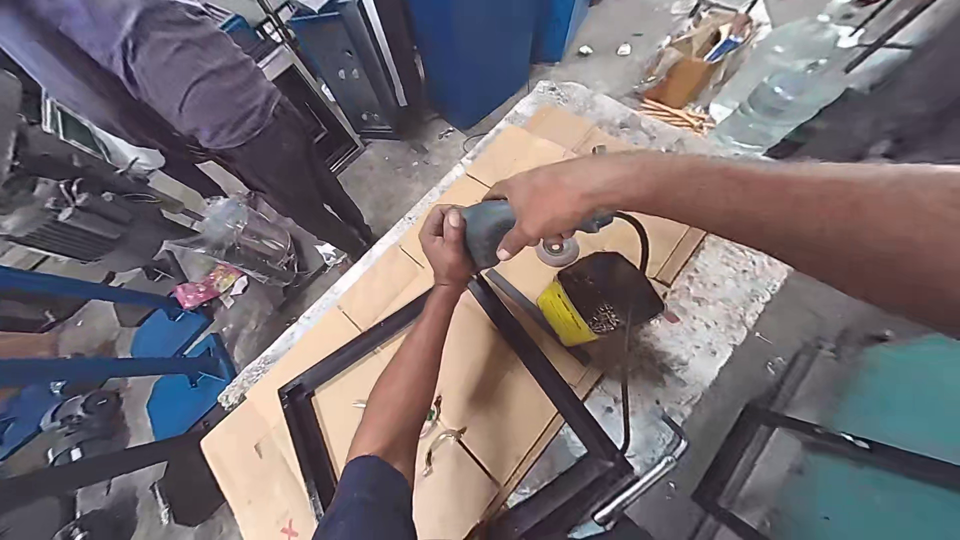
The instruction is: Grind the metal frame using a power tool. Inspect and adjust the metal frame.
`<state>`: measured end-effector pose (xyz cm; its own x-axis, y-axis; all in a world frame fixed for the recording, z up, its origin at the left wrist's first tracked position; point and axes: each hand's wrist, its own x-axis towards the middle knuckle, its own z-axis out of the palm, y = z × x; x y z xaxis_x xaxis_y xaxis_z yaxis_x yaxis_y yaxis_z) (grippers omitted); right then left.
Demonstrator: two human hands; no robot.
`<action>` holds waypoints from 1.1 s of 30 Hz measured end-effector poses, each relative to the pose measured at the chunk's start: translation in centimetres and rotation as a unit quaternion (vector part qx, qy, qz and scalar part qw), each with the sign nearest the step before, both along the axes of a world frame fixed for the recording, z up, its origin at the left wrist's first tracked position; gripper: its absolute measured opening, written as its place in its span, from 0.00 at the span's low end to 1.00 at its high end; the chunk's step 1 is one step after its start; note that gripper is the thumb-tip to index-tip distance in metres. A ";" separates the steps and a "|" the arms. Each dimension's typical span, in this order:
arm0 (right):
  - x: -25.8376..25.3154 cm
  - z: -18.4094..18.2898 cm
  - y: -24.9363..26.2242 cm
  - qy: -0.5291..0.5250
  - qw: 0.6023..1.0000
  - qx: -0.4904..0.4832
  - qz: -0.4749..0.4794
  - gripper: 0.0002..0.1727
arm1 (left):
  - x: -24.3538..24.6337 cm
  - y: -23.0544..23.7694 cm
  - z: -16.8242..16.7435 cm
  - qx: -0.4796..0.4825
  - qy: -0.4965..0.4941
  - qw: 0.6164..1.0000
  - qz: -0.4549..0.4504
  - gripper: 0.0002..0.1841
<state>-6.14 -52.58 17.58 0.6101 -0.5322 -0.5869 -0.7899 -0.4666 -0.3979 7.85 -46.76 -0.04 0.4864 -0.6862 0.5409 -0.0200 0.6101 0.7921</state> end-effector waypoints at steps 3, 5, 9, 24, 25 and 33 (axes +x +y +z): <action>-0.1 0.1 0.0 -0.005 1.000 -0.002 -0.003 0.40 | -0.1 -0.2 0.4 -0.014 -0.005 1.000 0.008 0.28; -0.1 0.3 0.1 -0.002 1.000 0.002 -0.008 0.40 | -0.2 -0.2 0.6 -0.015 -0.011 1.000 0.015 0.28; -0.2 0.7 -0.1 -0.002 1.000 -0.005 0.002 0.40 | -0.3 -0.2 0.9 -0.014 -0.007 1.000 0.013 0.27; 0.2 1.9 -0.4 0.003 0.999 -0.034 0.031 0.32 | 0.1 -0.4 1.8 -0.026 -0.036 0.999 0.029 0.28; 0.3 2.0 -0.3 0.006 0.999 -0.037 0.032 0.32 | 0.1 -0.4 1.9 -0.029 -0.033 0.999 0.029 0.28; -0.4 3.5 1.4 0.008 0.997 -0.075 0.009 0.24 | -0.1 0.1 3.1 -0.045 -0.021 0.999 0.023 0.26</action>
